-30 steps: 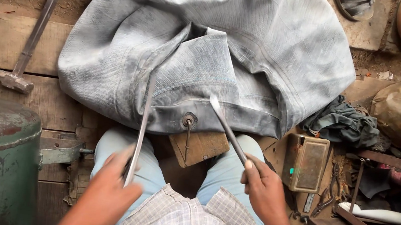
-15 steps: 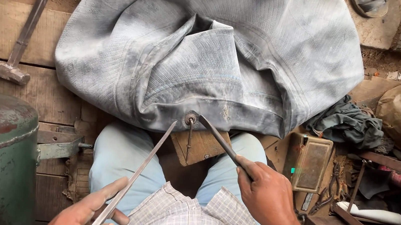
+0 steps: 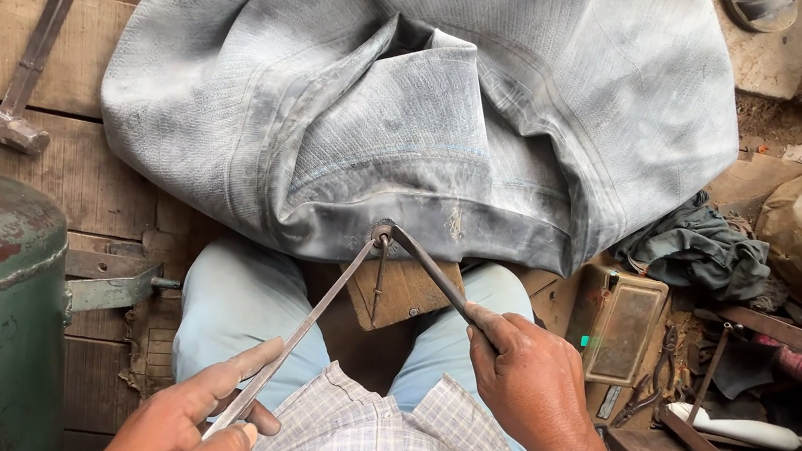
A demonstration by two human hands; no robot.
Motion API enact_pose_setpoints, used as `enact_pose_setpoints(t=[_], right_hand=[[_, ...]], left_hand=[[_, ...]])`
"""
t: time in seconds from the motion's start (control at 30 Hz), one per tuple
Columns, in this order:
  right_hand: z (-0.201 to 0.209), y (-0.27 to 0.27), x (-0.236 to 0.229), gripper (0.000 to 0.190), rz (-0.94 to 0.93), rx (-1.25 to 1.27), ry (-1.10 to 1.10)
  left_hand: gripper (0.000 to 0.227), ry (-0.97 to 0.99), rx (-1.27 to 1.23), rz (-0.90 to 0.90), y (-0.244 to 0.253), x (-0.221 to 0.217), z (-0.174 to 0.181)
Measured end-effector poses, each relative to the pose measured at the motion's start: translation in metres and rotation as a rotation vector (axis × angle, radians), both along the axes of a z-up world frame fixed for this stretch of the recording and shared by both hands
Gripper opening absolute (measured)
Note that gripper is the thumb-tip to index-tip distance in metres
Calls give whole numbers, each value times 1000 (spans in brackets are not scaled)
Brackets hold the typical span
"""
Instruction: The person sits on the floor and uses a metal rod tool to work a valve fitting through a hole in a large gray rubber bladder, while a second person holds the fabric steady. The person repositions the tool, presses the fabric around the fitting, and continues working the fitting area.
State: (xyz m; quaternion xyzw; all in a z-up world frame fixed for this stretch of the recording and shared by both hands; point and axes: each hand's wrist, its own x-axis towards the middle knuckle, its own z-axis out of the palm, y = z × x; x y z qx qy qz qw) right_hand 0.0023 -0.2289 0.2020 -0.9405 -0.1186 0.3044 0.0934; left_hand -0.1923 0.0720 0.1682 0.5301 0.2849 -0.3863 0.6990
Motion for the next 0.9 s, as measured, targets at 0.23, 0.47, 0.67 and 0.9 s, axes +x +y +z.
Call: enact_pose_setpoints(t=[0.23, 0.47, 0.67, 0.9], right_hand=[[1, 4, 6, 33, 42, -35, 18], [4, 10, 15, 34, 108, -71, 50], [-1, 14, 22, 33, 187, -42, 18], [6, 29, 46, 31, 261, -39, 61]], left_hand=[[72, 145, 3, 52, -4, 12, 3], [69, 235, 34, 66, -3, 33, 11], [71, 217, 92, -31, 9, 51, 12], [60, 139, 131, -15, 17, 76, 18]])
